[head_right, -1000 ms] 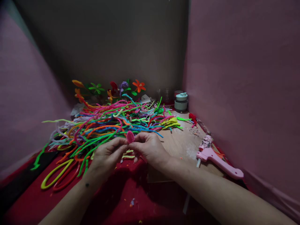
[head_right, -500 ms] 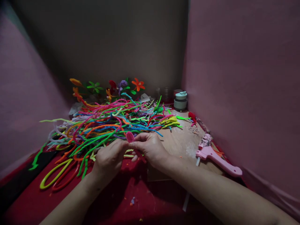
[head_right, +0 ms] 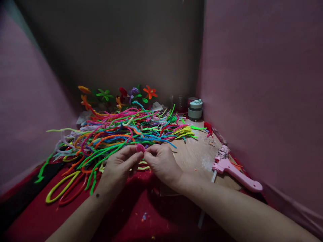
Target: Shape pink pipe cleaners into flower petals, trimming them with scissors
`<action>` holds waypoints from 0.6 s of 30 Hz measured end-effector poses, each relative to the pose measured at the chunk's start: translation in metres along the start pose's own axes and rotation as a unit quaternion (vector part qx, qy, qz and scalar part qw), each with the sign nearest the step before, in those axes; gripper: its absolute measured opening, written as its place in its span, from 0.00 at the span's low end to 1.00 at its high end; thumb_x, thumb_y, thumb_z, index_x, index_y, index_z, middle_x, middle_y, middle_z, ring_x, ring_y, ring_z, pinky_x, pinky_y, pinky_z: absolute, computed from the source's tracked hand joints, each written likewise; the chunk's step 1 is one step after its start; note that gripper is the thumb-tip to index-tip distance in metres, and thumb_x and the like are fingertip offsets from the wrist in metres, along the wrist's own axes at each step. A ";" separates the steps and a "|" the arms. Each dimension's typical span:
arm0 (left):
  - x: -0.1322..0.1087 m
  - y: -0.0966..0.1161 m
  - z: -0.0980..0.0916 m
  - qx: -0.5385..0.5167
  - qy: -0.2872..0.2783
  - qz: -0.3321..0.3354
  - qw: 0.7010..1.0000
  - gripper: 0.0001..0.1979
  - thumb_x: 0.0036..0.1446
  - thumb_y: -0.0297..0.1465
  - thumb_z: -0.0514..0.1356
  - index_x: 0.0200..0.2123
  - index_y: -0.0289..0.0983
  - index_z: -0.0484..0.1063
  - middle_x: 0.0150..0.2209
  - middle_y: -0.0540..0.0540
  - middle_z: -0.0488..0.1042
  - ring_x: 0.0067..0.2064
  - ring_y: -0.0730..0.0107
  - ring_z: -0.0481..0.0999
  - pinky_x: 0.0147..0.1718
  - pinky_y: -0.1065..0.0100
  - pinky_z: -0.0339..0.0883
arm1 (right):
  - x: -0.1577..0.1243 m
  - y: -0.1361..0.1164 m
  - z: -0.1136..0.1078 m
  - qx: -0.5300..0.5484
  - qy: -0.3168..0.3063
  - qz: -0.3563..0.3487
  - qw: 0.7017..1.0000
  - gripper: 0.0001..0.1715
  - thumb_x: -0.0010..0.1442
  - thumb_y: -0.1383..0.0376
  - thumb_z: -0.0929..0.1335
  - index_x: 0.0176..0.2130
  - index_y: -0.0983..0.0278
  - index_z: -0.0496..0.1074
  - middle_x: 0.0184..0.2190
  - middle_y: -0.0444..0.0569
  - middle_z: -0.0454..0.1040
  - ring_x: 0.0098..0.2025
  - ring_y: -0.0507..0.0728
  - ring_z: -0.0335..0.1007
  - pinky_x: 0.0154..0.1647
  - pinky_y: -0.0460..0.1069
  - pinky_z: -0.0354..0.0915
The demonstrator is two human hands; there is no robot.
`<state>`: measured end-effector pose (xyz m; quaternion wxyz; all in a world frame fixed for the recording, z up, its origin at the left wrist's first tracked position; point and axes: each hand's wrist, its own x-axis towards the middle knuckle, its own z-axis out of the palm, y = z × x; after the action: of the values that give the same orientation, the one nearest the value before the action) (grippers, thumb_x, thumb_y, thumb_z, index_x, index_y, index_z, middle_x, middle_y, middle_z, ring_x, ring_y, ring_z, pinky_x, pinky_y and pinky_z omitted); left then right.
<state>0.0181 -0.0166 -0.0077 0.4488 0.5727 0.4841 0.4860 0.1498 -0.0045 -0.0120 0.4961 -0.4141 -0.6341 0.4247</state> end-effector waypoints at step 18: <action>-0.004 -0.010 0.004 0.187 0.063 0.126 0.972 0.09 0.56 0.36 0.52 0.29 0.38 0.67 0.23 0.53 0.64 0.23 0.77 0.62 0.23 0.76 0.57 | -0.001 0.003 -0.003 -0.286 0.026 -0.165 0.944 0.14 0.55 0.66 0.61 0.21 0.64 0.66 0.19 0.45 0.67 0.23 0.50 0.59 0.27 0.46 0.53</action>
<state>0.0206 -0.0194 -0.0190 0.2375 0.6708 0.5180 0.4748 0.1527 -0.0039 -0.0141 0.4361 -0.4390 -0.7752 0.1271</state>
